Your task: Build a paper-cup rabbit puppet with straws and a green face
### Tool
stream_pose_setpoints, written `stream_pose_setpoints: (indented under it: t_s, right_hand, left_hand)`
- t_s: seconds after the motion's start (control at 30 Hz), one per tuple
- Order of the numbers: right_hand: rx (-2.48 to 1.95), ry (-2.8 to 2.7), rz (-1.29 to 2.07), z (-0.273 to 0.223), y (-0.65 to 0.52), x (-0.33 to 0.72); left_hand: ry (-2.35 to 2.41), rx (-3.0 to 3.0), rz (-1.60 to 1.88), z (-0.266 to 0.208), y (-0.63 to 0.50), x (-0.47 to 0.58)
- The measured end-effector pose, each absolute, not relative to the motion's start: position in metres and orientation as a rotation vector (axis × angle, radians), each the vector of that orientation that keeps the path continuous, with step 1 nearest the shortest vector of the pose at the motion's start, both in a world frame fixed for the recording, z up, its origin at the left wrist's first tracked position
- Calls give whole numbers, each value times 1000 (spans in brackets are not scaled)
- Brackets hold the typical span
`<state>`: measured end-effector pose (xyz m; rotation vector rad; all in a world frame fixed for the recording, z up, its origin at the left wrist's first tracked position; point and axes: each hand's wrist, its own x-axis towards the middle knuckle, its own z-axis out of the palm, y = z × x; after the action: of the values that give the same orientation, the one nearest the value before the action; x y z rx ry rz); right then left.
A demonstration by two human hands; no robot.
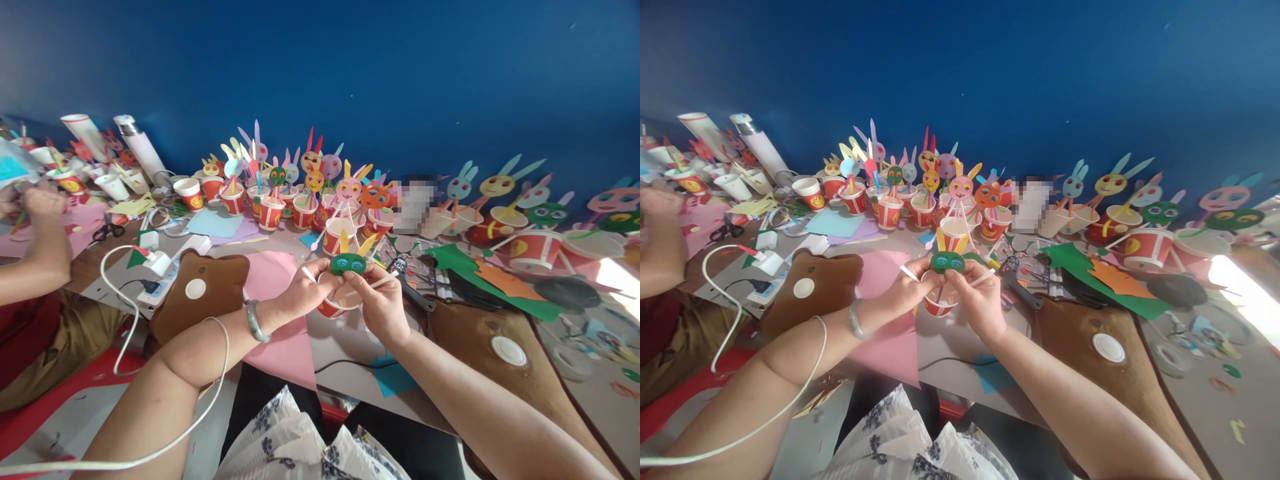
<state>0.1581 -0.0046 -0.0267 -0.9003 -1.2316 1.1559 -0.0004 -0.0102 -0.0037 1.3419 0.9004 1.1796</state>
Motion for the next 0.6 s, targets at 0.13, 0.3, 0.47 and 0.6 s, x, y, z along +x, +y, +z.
stream_pose_setpoints:
  t_s: [0.13,0.3,0.47,0.6]
  right_hand:
    - [-881,-1234,1164,-24,-4,158]
    - [-867,-1217,1184,-22,-5,159]
    - [-865,-1208,1198,-24,-5,158]
    - [-876,-1188,1177,-24,-5,157]
  left_hand:
    - [918,1377,1185,-3,-10,-1]
    - [863,1362,1165,-7,-8,-1]
    - [861,1346,1161,-5,-9,-1]
    - [879,1343,1182,-4,-11,0]
